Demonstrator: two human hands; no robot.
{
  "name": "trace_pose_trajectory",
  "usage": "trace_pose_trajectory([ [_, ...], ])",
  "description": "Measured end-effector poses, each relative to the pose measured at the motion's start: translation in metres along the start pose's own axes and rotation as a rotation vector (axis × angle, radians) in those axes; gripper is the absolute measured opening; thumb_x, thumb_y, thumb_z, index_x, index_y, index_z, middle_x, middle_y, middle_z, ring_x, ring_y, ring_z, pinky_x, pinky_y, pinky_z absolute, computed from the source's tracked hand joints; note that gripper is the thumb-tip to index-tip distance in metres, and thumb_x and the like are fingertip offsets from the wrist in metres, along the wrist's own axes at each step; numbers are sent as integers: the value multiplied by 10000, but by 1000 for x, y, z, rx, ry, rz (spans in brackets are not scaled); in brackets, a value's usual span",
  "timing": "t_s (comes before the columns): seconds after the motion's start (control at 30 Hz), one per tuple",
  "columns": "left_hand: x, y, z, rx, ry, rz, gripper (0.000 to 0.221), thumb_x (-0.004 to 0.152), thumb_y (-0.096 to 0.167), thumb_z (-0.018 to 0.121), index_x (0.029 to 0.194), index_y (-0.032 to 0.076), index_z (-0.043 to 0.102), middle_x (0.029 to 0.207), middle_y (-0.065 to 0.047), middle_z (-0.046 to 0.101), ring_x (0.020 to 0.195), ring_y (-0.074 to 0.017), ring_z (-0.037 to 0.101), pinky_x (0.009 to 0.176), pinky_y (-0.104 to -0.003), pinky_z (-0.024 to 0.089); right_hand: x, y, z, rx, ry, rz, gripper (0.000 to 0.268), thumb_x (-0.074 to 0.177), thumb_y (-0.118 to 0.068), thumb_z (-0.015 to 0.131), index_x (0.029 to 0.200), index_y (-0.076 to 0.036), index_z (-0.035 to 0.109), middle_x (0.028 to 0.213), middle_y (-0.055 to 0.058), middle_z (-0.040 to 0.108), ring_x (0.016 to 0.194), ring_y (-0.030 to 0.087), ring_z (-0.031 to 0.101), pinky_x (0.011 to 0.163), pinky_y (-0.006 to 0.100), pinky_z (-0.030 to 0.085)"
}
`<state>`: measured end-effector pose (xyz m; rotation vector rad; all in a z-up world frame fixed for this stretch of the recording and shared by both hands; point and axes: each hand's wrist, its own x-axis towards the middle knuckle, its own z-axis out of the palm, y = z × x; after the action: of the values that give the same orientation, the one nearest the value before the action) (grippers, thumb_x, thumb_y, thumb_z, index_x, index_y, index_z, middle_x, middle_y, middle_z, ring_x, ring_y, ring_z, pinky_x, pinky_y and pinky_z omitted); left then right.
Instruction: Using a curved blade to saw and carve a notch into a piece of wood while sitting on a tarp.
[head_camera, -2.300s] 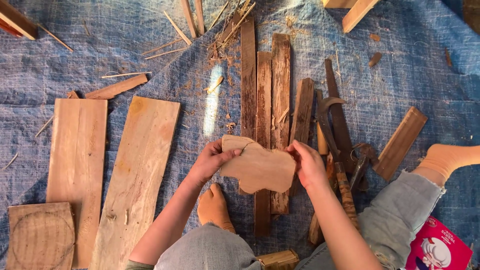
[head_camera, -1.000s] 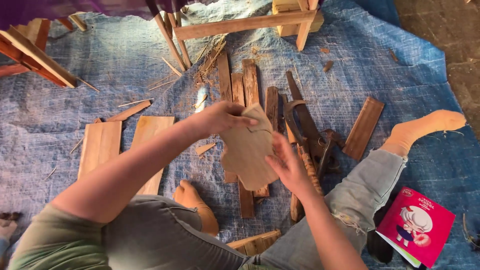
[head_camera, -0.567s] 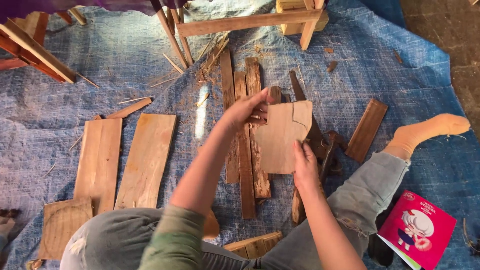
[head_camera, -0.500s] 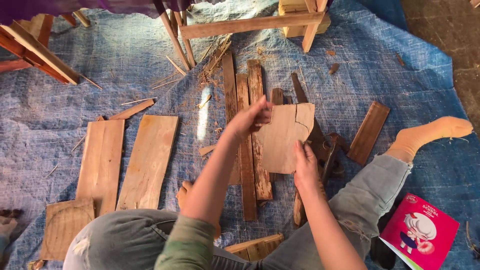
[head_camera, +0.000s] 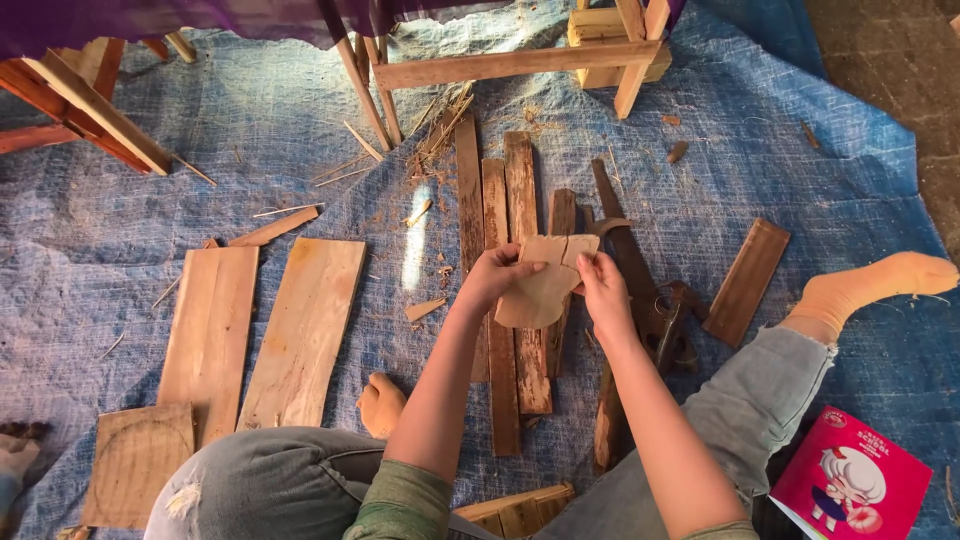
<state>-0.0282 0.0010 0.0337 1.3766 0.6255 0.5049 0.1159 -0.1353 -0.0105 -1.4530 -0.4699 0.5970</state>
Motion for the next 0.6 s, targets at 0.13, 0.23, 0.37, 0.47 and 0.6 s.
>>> trace_pose_trajectory([
  [0.13, 25, -50, -20, 481, 52, -16, 364, 689, 413, 906, 890, 131, 794, 734, -59, 704, 742, -211, 679, 700, -343, 513, -2, 16, 12, -114, 23, -9, 362, 1032, -396, 675, 1232, -94, 668, 1054, 86, 733, 1002, 174, 647, 851, 384, 559],
  [0.23, 32, -71, -27, 505, 109, -80, 417, 675, 484, 905, 940, 178, 804, 770, -34, 725, 823, -216, 711, 744, -340, 530, -1, 27, 17, -184, -8, 25, 333, 1012, -430, 681, 1198, -154, 677, 1009, 51, 746, 989, 140, 653, 848, 346, 563],
  [0.37, 31, -85, -31, 442, 123, -108, 420, 660, 448, 927, 924, 150, 795, 748, -21, 710, 801, -182, 696, 732, -324, 527, 14, 45, 12, -319, -56, 53, 342, 972, -499, 721, 1087, -177, 712, 904, 57, 766, 902, 159, 702, 757, 349, 583],
  [0.47, 8, -59, -27, 283, 97, -91, 375, 668, 339, 935, 923, 114, 778, 745, -6, 686, 782, -143, 653, 718, -278, 505, 5, 34, 10, -443, -73, 39, 366, 989, -521, 678, 1060, -170, 751, 911, 104, 769, 942, 234, 716, 788, 385, 579],
  [0.6, -4, -32, -24, 120, 48, -88, 351, 692, 295, 943, 917, 86, 774, 743, 1, 683, 751, -123, 617, 698, -241, 485, -4, 16, 14, -283, -18, 35, 419, 1052, -474, 606, 1133, -101, 780, 1107, 175, 754, 1146, 286, 657, 966, 457, 522],
])
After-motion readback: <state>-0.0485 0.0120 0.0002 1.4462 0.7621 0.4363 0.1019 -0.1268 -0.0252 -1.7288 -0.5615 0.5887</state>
